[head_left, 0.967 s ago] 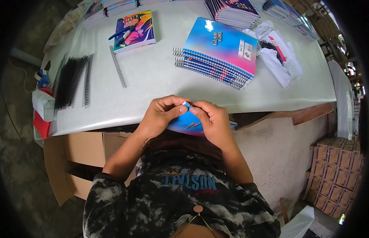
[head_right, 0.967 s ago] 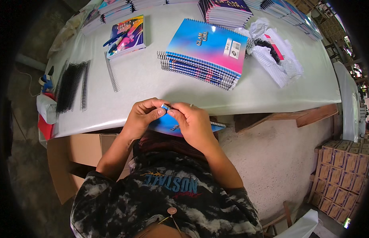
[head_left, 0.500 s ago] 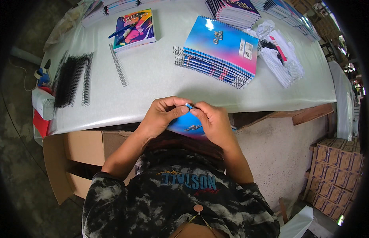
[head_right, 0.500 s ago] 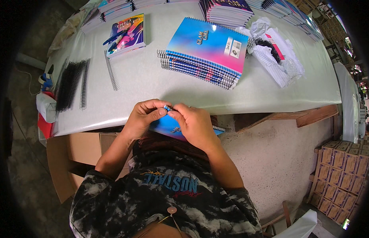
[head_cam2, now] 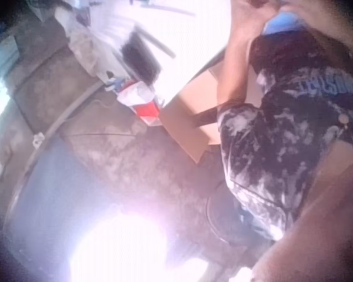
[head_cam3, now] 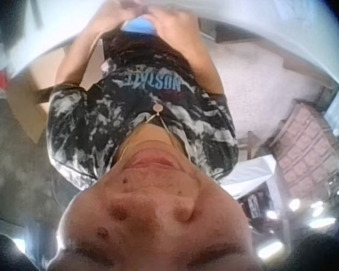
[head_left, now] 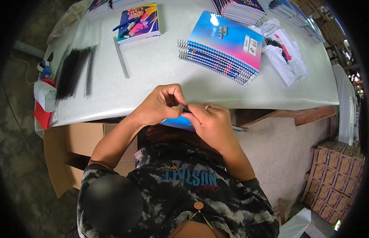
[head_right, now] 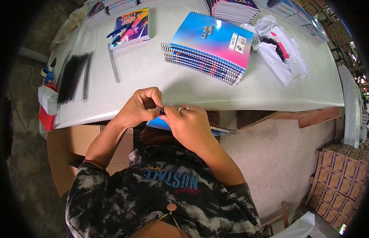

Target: The person assembles spiral-bound notebooks by inserting metal coils into the punched holes of the covers and pages. They then use pliers to crimp the ends of the coils to secure them. The finished notebooks are stacked on the table.

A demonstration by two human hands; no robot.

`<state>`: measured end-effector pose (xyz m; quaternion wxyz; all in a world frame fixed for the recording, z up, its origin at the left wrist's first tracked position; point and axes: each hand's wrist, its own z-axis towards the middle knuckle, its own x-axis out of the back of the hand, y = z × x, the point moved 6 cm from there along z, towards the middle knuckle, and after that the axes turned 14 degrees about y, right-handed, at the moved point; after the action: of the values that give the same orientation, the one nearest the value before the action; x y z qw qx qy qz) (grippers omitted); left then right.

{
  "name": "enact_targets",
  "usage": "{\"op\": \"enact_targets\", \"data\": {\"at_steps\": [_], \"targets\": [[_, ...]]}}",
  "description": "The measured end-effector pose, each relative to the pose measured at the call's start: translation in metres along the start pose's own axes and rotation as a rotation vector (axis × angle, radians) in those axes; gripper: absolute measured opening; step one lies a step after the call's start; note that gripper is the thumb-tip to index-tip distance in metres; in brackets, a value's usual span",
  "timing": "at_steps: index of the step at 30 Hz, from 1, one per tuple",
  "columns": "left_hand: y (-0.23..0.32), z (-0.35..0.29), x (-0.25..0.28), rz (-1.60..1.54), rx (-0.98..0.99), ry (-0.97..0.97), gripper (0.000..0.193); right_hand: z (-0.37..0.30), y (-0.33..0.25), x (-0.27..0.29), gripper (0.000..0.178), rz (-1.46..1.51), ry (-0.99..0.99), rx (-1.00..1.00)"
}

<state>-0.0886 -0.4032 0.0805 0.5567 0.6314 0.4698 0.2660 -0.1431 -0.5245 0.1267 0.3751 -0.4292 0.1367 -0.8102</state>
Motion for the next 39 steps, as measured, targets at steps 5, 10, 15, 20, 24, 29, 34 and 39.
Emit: {"op": "enact_targets", "data": {"at_steps": [5,10,15,20,24,29,34,39], "targets": [[0.003,-0.002,-0.006,-0.001,0.034,0.016,0.014,-0.003,-0.002,0.002,0.023,-0.036,-0.032,-0.025],[0.024,0.000,-0.004,0.146,-0.042,-0.089,0.031,0.006,0.004,0.025,0.019,0.140,0.070,-0.120],[0.063,0.035,0.027,-0.024,-0.340,0.082,0.080,0.019,0.048,0.124,0.023,0.907,1.142,-0.428],[0.123,0.071,-0.028,-0.134,-0.517,0.270,0.039,0.050,0.075,0.107,0.026,0.630,1.128,-0.258],[0.108,0.113,0.000,0.349,-0.689,0.768,0.030,0.036,0.129,0.077,0.034,0.016,0.793,-0.534],[0.043,0.117,0.034,0.721,-0.950,0.990,0.030,0.016,0.158,0.058,0.047,-0.398,0.791,-0.421],[0.080,0.143,0.028,0.704,-1.069,0.937,0.049,0.027,0.174,0.043,0.050,0.146,0.887,-0.438],[0.054,0.152,0.024,0.528,-0.935,0.754,0.023,0.015,0.177,0.033,0.049,0.227,0.954,-0.396]]}}
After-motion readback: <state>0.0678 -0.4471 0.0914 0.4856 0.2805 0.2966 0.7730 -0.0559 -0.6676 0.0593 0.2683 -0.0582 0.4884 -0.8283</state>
